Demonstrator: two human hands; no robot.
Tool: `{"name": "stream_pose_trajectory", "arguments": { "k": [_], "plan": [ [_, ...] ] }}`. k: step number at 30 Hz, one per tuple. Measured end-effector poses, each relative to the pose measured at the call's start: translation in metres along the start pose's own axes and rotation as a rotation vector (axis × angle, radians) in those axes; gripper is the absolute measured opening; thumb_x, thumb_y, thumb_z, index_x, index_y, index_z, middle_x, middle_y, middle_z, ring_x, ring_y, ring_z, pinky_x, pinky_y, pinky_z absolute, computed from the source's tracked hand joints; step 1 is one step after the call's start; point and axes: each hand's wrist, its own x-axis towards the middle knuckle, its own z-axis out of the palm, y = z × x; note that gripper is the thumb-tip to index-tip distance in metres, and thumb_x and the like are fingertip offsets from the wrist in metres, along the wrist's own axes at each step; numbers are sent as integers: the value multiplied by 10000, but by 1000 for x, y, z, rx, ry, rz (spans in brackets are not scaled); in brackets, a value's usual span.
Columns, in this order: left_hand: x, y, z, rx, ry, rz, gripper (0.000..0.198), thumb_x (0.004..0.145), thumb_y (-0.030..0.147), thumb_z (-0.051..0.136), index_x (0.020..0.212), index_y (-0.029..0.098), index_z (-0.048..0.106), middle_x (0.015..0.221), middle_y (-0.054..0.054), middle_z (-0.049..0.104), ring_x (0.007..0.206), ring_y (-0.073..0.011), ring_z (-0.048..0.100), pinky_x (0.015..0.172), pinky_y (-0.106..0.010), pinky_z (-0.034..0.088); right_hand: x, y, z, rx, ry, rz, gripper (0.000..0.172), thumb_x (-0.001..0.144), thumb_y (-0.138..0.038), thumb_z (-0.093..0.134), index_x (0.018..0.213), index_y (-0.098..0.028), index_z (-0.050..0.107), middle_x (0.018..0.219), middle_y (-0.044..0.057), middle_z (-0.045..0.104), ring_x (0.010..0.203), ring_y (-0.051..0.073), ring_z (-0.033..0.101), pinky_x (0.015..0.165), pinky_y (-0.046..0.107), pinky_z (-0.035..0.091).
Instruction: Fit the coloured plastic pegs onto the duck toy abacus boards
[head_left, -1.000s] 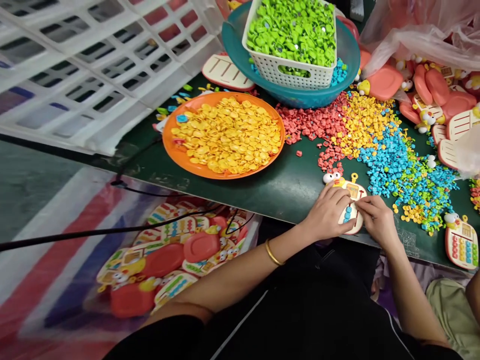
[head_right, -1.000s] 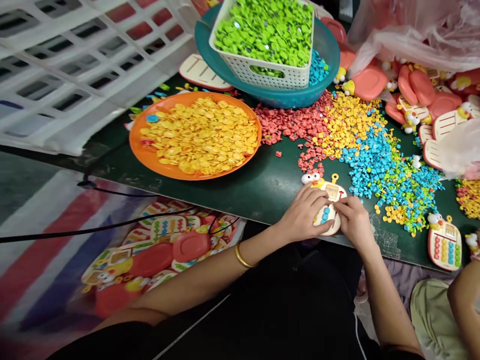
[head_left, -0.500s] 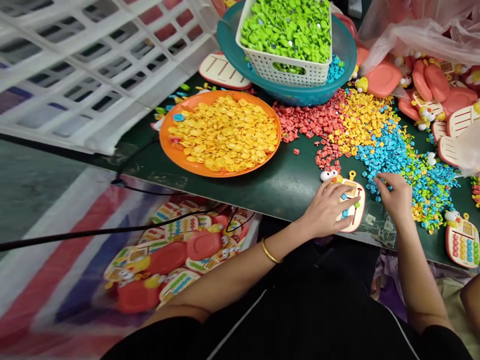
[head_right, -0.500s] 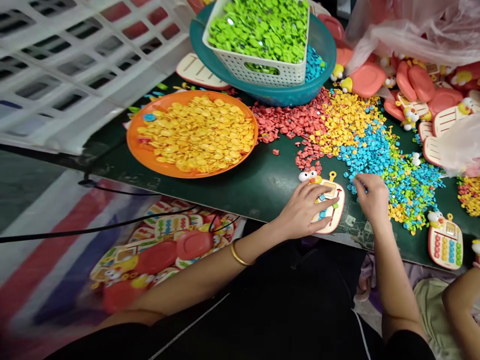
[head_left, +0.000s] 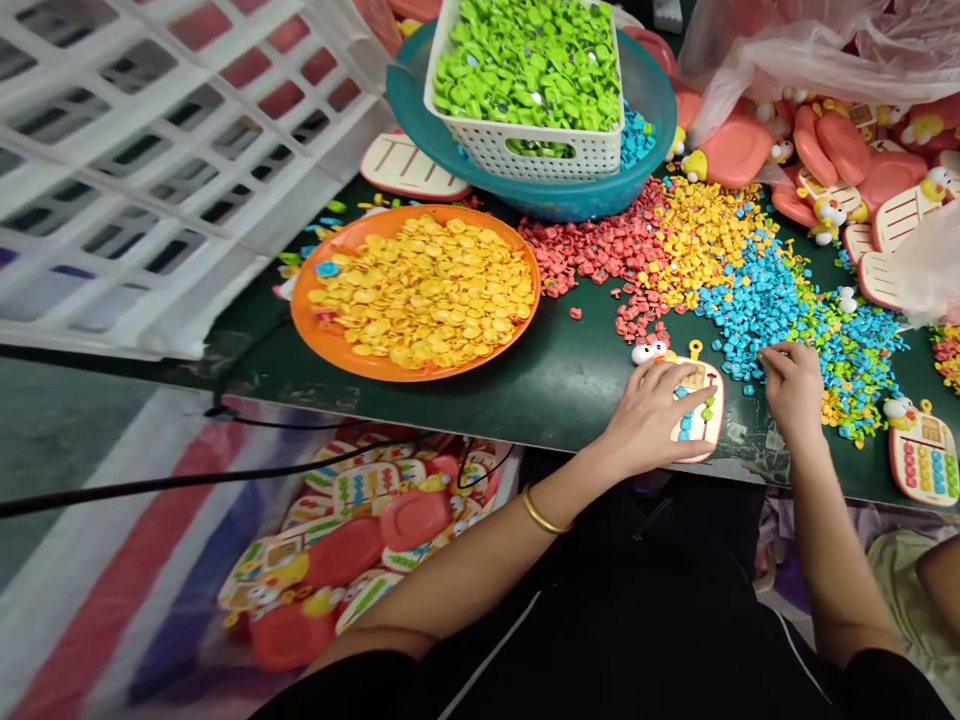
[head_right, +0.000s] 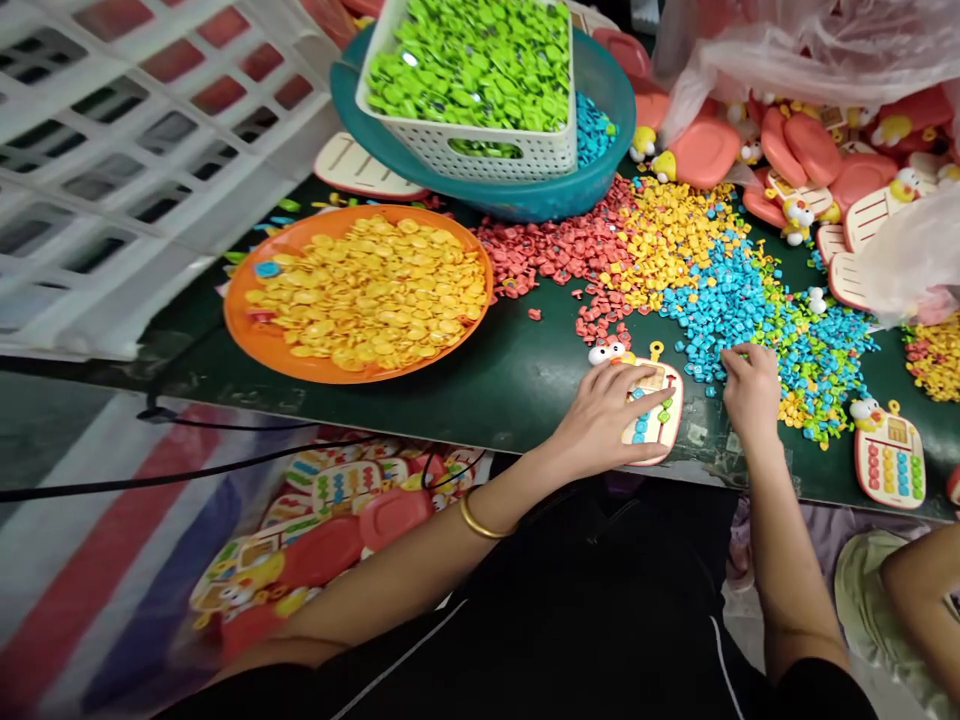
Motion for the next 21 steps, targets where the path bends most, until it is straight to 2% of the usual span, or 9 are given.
{"name": "stream_pose_trajectory", "arguments": {
  "k": [4, 8, 12, 16, 21],
  "plan": [
    [-1, -2, 3, -20, 33, 10, 615, 789, 618, 701, 1317, 314, 621, 1404, -91, 517, 1315, -330, 411, 1157, -546, 244, 29, 25, 5, -108, -201, -52, 222, 907, -193, 518, 880, -207, 738, 888, 100, 596, 920, 266, 499, 805, 403, 452],
    [-2, -4, 6, -42, 54, 19, 596, 769, 602, 728, 1274, 294, 653, 1396, -80, 537, 1314, -324, 415, 1163, -536, 235, 38, 27, 7, -116, -268, -40, 159, 890, -202, 529, 801, -193, 661, 884, 106, 555, 930, 276, 486, 846, 412, 431],
    [-3, -5, 7, -55, 50, 20, 581, 762, 593, 738, 1257, 300, 659, 1407, -67, 541, 1326, -323, 413, 1169, -533, 223, 31, 31, 3, -82, -309, -1, 111, 866, -185, 522, 890, -191, 631, 936, 111, 556, 949, 276, 504, 856, 405, 430],
    [-2, -8, 7, -71, 41, 47, 572, 752, 585, 749, 1241, 301, 666, 1403, -68, 549, 1325, -320, 428, 1164, -532, 233, 31, 33, 2, -33, -307, 61, 178, 864, -193, 526, 994, -191, 648, 965, 97, 583, 898, 246, 547, 824, 372, 443],
    [0, -9, 7, -103, 57, 89, 506, 762, 578, 745, 1175, 291, 692, 1383, -59, 573, 1321, -302, 446, 1163, -513, 244, 40, 21, 0, -138, -288, 51, 190, 891, -229, 523, 855, -200, 707, 904, 97, 603, 924, 260, 545, 821, 387, 437]
  ]
}}
